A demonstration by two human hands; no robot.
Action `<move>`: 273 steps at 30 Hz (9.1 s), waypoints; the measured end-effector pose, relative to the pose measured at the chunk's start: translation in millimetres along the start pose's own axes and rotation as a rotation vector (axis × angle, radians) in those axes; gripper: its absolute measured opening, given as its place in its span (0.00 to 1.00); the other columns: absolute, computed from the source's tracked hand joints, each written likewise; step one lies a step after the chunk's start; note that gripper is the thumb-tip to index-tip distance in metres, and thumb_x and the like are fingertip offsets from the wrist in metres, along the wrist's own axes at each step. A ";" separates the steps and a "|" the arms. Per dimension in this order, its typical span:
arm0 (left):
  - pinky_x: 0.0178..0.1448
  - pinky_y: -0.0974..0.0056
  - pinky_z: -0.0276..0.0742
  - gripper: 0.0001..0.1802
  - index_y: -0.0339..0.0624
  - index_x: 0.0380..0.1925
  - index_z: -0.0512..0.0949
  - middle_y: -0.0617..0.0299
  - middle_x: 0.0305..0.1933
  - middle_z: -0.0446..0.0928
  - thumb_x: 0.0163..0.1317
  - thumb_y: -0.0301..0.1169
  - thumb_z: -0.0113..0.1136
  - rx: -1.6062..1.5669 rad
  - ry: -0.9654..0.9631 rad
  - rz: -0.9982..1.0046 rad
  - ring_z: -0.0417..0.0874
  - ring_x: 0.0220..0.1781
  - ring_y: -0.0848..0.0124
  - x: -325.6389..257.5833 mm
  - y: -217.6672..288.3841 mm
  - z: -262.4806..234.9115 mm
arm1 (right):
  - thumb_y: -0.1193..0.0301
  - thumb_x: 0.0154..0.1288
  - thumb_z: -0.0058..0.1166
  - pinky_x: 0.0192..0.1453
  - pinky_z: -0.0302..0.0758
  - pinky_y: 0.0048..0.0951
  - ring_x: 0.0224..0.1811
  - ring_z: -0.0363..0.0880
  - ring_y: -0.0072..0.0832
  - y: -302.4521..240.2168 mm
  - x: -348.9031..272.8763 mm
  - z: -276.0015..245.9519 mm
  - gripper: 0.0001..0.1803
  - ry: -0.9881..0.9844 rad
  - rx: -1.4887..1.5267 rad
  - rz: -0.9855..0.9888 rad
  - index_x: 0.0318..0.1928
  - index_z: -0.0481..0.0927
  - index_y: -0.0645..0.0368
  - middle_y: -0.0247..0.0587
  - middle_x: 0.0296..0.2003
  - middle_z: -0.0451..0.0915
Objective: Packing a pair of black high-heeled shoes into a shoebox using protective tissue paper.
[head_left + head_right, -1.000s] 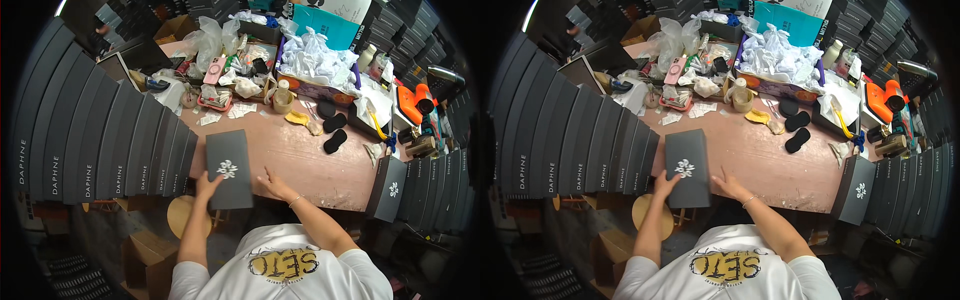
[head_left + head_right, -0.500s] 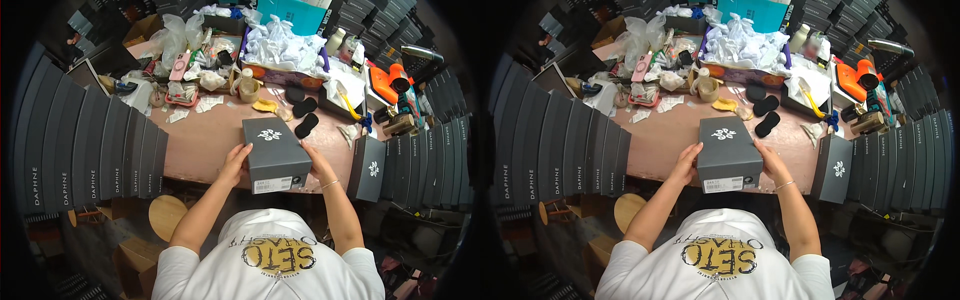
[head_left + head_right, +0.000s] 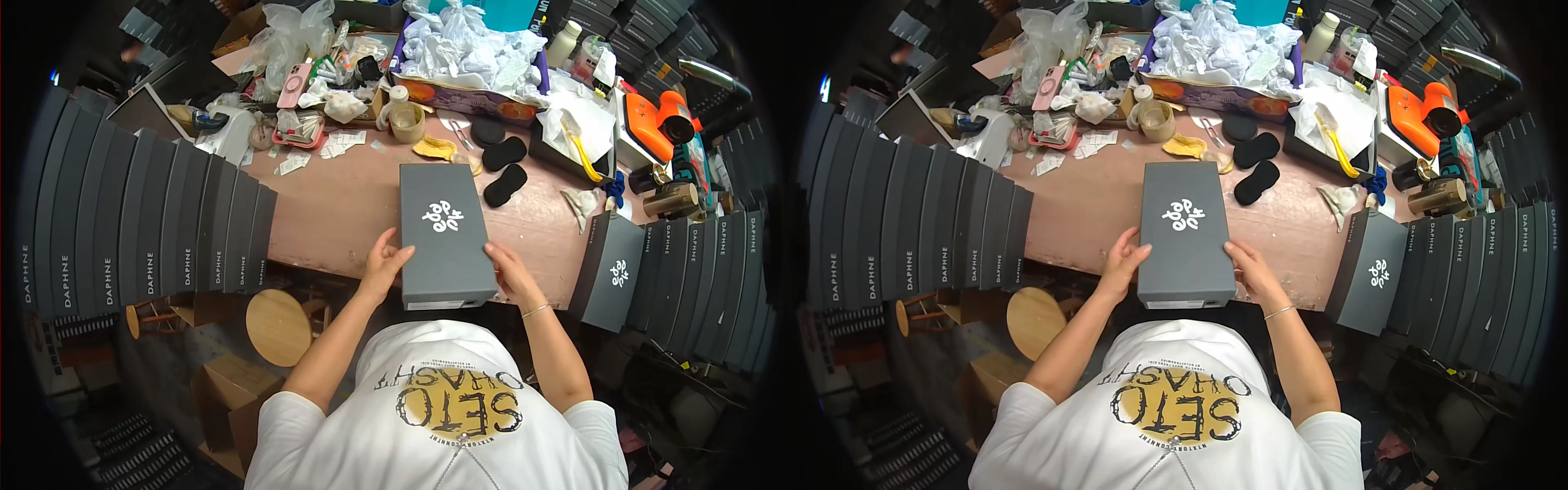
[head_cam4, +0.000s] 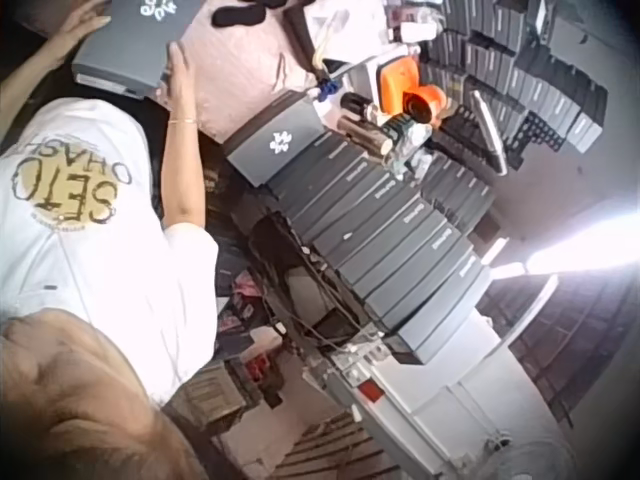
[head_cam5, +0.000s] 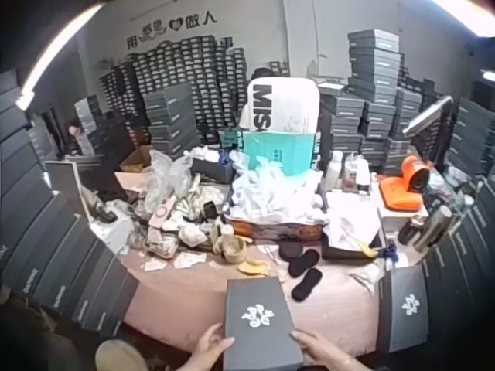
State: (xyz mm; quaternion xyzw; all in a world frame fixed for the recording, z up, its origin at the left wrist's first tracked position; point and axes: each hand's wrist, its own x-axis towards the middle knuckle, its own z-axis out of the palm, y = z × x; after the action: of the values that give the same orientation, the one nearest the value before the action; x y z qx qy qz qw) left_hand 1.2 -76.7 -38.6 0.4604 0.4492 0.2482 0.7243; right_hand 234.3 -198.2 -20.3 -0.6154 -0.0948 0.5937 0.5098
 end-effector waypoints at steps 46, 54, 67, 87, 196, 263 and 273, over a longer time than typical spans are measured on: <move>0.69 0.40 0.52 0.37 0.42 0.51 0.79 0.52 0.58 0.72 0.48 0.58 0.65 2.132 -0.695 0.433 0.63 0.66 0.51 80.2 7.4 78.8 | 0.69 0.55 0.54 0.52 0.75 0.44 0.39 0.79 0.49 -68.5 40.6 32.3 0.17 0.295 -1.393 -0.495 0.45 0.77 0.62 0.57 0.37 0.80; 0.70 0.36 0.50 0.27 0.38 0.53 0.76 0.47 0.55 0.73 0.51 0.36 0.62 1.263 -0.408 0.698 0.69 0.62 0.53 78.5 8.5 48.8 | 0.72 0.65 0.49 0.47 0.75 0.27 0.39 0.80 0.26 -69.6 -21.9 -21.2 0.19 0.315 -0.566 -0.555 0.54 0.77 0.65 0.43 0.42 0.82; 0.62 0.52 0.68 0.15 0.35 0.45 0.78 0.50 0.50 0.78 0.59 0.22 0.48 1.520 -0.062 0.353 0.75 0.57 0.54 211.0 9.9 -39.9 | 0.73 0.70 0.47 0.54 0.71 0.22 0.49 0.75 0.21 -10.1 -59.0 8.9 0.19 0.318 0.033 -0.397 0.58 0.72 0.68 0.38 0.49 0.78; 0.68 0.56 0.66 0.33 0.40 0.62 0.66 0.54 0.61 0.71 0.65 0.51 0.53 -0.465 -0.700 -0.402 0.71 0.64 0.60 44.8 48.2 57.7 | 0.62 0.74 0.44 0.43 0.76 0.25 0.35 0.77 0.19 -26.4 -27.5 47.5 0.19 0.243 0.169 -0.465 0.44 0.80 0.67 0.34 0.36 0.82; 0.40 0.60 0.81 0.18 0.47 0.43 0.69 0.61 0.37 0.76 0.68 0.49 0.52 -0.426 -0.154 -0.344 0.80 0.37 0.68 59.1 25.0 -39.0 | 0.46 0.72 0.28 0.55 0.62 0.55 0.41 0.71 0.56 12.3 34.1 177.4 0.33 -0.215 -0.950 -0.522 0.43 0.71 0.68 0.62 0.34 0.71; 0.54 0.53 0.79 0.25 0.30 0.51 0.73 0.44 0.46 0.78 0.62 0.41 0.48 -0.757 -0.212 -0.430 0.81 0.50 0.51 -36.0 44.1 -51.8 | 0.69 0.54 0.60 0.50 0.76 0.36 0.47 0.81 0.42 -44.9 132.1 110.2 0.22 0.067 -0.822 -0.726 0.49 0.74 0.63 0.52 0.47 0.79; 0.54 0.62 0.77 0.27 0.46 0.59 0.63 0.61 0.48 0.72 0.58 0.24 0.53 -0.574 -0.123 -0.225 0.77 0.49 0.69 -26.8 52.5 -20.0 | 0.72 0.49 0.62 0.35 0.77 0.43 0.35 0.79 0.50 -70.3 -5.4 155.0 0.23 -0.222 -1.359 -0.713 0.47 0.70 0.57 0.49 0.34 0.76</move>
State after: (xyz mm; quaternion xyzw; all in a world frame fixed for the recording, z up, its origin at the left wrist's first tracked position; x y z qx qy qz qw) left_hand -26.3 -64.8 16.0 0.1987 0.3643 0.2546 0.8735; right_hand 139.0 -89.7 70.0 -0.6623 -0.6810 0.2633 0.1680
